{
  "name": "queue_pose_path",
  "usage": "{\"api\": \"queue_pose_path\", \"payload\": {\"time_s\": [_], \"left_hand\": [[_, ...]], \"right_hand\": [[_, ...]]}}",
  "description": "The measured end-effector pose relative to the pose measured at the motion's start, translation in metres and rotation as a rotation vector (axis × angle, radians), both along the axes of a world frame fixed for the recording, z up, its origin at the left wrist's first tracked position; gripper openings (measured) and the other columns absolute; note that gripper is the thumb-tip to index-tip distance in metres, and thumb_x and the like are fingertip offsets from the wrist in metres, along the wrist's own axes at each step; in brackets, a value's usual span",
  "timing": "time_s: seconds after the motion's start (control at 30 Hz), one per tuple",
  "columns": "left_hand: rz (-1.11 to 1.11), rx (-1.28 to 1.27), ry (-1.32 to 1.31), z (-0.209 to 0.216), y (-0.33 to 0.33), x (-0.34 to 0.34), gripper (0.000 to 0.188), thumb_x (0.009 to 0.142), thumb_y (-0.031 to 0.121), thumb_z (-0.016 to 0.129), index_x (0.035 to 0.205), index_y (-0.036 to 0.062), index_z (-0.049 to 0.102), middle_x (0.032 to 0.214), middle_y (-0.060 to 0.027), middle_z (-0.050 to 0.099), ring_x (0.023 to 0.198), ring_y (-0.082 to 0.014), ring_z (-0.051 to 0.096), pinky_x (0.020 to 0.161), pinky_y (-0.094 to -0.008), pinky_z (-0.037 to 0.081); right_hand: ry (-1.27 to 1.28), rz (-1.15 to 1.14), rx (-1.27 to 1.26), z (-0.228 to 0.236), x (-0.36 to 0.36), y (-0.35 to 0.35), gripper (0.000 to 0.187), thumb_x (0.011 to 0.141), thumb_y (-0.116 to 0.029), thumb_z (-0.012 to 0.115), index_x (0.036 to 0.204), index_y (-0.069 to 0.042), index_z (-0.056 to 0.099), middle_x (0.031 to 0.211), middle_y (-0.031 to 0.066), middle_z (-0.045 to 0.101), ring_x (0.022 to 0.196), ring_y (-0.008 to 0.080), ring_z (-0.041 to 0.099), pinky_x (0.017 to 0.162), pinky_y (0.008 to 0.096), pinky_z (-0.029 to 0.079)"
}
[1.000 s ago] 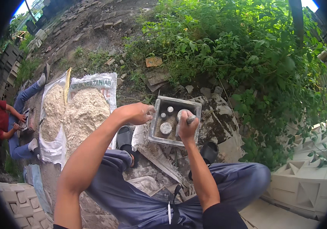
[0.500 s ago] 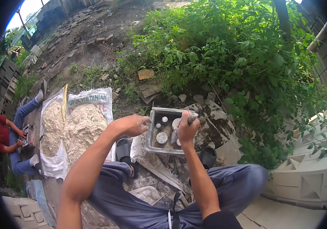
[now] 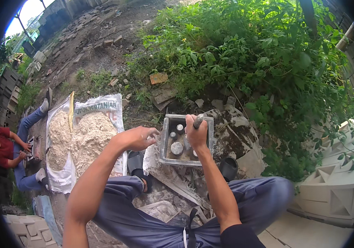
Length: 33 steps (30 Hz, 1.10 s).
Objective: The person tamps mixture into a mold around cylindrical inserts using a hand tool, then scoops additional mixture from a pile with a trowel and presses it into the mold by hand.
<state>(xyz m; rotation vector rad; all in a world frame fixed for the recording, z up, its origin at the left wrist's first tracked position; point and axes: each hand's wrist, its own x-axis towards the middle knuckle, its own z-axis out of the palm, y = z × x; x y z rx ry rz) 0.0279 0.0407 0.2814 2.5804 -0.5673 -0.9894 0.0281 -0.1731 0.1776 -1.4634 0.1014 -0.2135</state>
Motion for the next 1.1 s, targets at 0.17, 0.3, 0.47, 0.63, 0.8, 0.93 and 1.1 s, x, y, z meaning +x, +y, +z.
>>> {"api": "queue_pose_path", "payload": {"time_s": [0.17,0.3,0.47,0.63,0.8,0.93,1.1], "left_hand": [[-0.019,0.016,0.015,0.006,-0.018,0.009,0.040,0.093,0.029,0.050,0.129,0.0108,0.050,0.115,-0.0224,0.061,0.109,-0.0361,0.057,0.093,-0.0432,0.046],[-0.001,0.057,0.038,-0.003,-0.008,0.008,0.041,0.093,0.028,0.049,0.129,0.0097,0.049,0.116,-0.0231,0.060,0.109,-0.0366,0.057,0.093,-0.0441,0.045],[-0.034,0.041,0.042,0.006,-0.019,0.008,0.042,0.092,0.026,0.048,0.129,0.0076,0.049,0.117,-0.0235,0.059,0.109,-0.0373,0.057,0.094,-0.0441,0.045],[-0.029,0.050,0.051,-0.003,-0.026,0.014,0.041,0.092,0.025,0.048,0.130,0.0084,0.049,0.117,-0.0227,0.059,0.110,-0.0368,0.056,0.094,-0.0444,0.045],[-0.044,0.098,0.064,-0.002,-0.031,0.013,0.041,0.093,0.027,0.047,0.131,0.0115,0.048,0.120,-0.0220,0.058,0.113,-0.0362,0.055,0.096,-0.0451,0.044],[-0.047,0.092,0.082,0.004,-0.036,0.015,0.041,0.094,0.027,0.047,0.131,0.0115,0.048,0.121,-0.0214,0.057,0.114,-0.0360,0.054,0.097,-0.0449,0.043],[-0.010,0.083,0.096,0.006,-0.033,0.017,0.043,0.093,0.027,0.048,0.133,0.0114,0.047,0.122,-0.0217,0.057,0.114,-0.0360,0.054,0.097,-0.0444,0.043]], "right_hand": [[-0.001,-0.022,-0.134,-0.102,0.023,-0.028,0.038,0.092,-0.021,0.053,0.058,-0.004,0.047,0.049,-0.0024,0.041,0.045,0.0061,0.038,0.042,0.0292,0.030],[0.026,0.020,0.086,-0.019,0.018,-0.010,0.043,0.094,-0.025,0.053,0.055,-0.009,0.044,0.049,-0.0059,0.039,0.042,0.0040,0.039,0.038,0.0256,0.029],[-0.052,0.000,-0.026,0.016,0.013,-0.010,0.041,0.094,-0.022,0.052,0.056,-0.008,0.043,0.050,-0.0052,0.036,0.042,0.0040,0.035,0.038,0.0249,0.027],[0.025,0.112,0.056,-0.064,0.005,-0.027,0.039,0.093,-0.020,0.053,0.057,-0.007,0.046,0.050,-0.0075,0.035,0.042,0.0029,0.030,0.039,0.0268,0.022],[-0.065,0.188,-0.009,0.013,-0.001,-0.024,0.041,0.094,-0.019,0.055,0.056,-0.008,0.044,0.048,-0.0080,0.035,0.042,0.0011,0.031,0.038,0.0232,0.022],[-0.026,0.278,0.035,0.004,0.000,-0.037,0.040,0.094,-0.019,0.056,0.057,-0.008,0.043,0.050,-0.0070,0.037,0.043,0.0014,0.031,0.038,0.0235,0.021],[0.086,0.010,0.060,-0.051,0.002,-0.046,0.042,0.093,-0.025,0.056,0.057,-0.010,0.039,0.048,-0.0050,0.033,0.038,0.0069,0.028,0.038,0.0259,0.025]]}}
